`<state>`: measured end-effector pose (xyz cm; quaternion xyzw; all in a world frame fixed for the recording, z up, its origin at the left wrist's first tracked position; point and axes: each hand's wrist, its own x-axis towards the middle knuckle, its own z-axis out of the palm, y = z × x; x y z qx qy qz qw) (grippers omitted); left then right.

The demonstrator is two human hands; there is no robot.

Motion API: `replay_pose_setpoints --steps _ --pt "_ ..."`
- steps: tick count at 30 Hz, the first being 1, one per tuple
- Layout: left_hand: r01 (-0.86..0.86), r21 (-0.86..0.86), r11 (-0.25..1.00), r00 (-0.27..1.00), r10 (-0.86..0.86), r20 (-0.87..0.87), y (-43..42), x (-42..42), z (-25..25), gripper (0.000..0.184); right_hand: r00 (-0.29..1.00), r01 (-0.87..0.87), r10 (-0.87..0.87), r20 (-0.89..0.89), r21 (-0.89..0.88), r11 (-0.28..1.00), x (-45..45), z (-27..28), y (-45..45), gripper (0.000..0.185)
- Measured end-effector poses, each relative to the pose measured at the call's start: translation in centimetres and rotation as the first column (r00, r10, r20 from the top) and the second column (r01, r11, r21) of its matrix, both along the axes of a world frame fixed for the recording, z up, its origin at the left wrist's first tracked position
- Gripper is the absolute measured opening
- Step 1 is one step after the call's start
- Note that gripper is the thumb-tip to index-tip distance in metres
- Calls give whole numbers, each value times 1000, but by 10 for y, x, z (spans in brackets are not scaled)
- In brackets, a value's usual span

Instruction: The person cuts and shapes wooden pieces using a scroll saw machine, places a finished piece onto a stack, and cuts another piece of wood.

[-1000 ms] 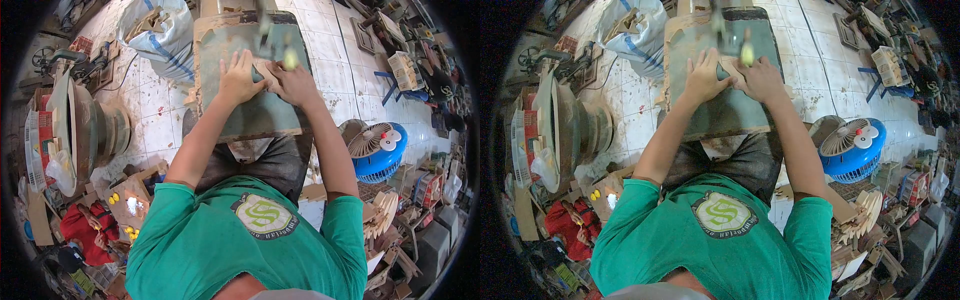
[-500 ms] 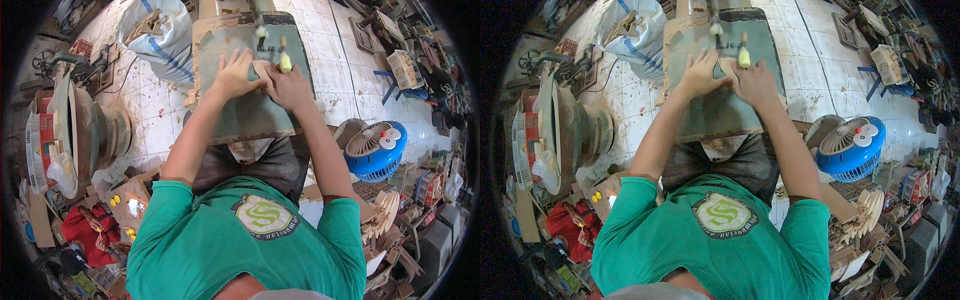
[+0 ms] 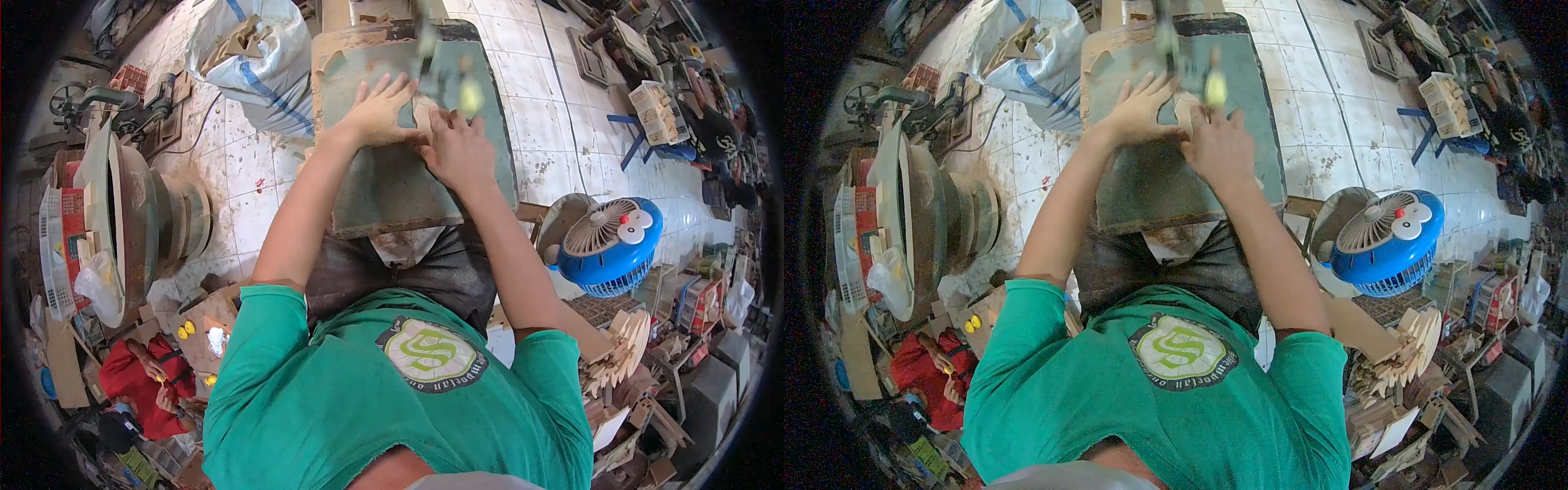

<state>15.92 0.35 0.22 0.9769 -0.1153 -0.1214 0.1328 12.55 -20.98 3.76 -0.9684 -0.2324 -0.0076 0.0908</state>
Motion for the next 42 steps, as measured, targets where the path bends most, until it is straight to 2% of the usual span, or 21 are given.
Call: replay_pose_setpoints --steps 4,7,10,12,13,19,25,30,40,42 --pt "16 8 1000 1000 -16 -9 2 2 1 117 999 23 -24 -42 -10 1000 -3 7 2 70" --pt "18 5 1000 1000 -18 -22 3 4 4 117 997 -32 33 64 -28 999 -1 1 -9 67" --pt "24 49 998 998 -21 -57 4 6 4 116 989 -115 109 104 51 992 0 -17 -21 65" --pt "18 -25 1000 999 -18 -31 4 4 3 114 981 -152 123 153 195 969 -2 -27 -22 61" --pt "16 -26 1000 999 -17 -33 4 4 3 114 981 -153 124 150 194 969 -3 -26 -22 61" --pt "49 -22 999 997 -50 -57 9 8 6 108 993 -98 87 84 137 986 -7 -20 -11 54" --pt "76 -93 993 997 -77 -7 14 -2 5 88 991 -41 15 130 199 979 -14 -25 -1 54" --pt "107 -134 985 994 -101 48 19 -7 2 74 998 35 -44 55 164 986 -21 -18 11 53" --pt "122 -195 973 993 -118 32 24 -14 1 71 997 81 -82 -5 240 967 -30 -16 17 59" --pt "144 -158 977 989 -137 55 23 -15 1 73 996 88 -93 15 189 978 -35 -13 13 62"
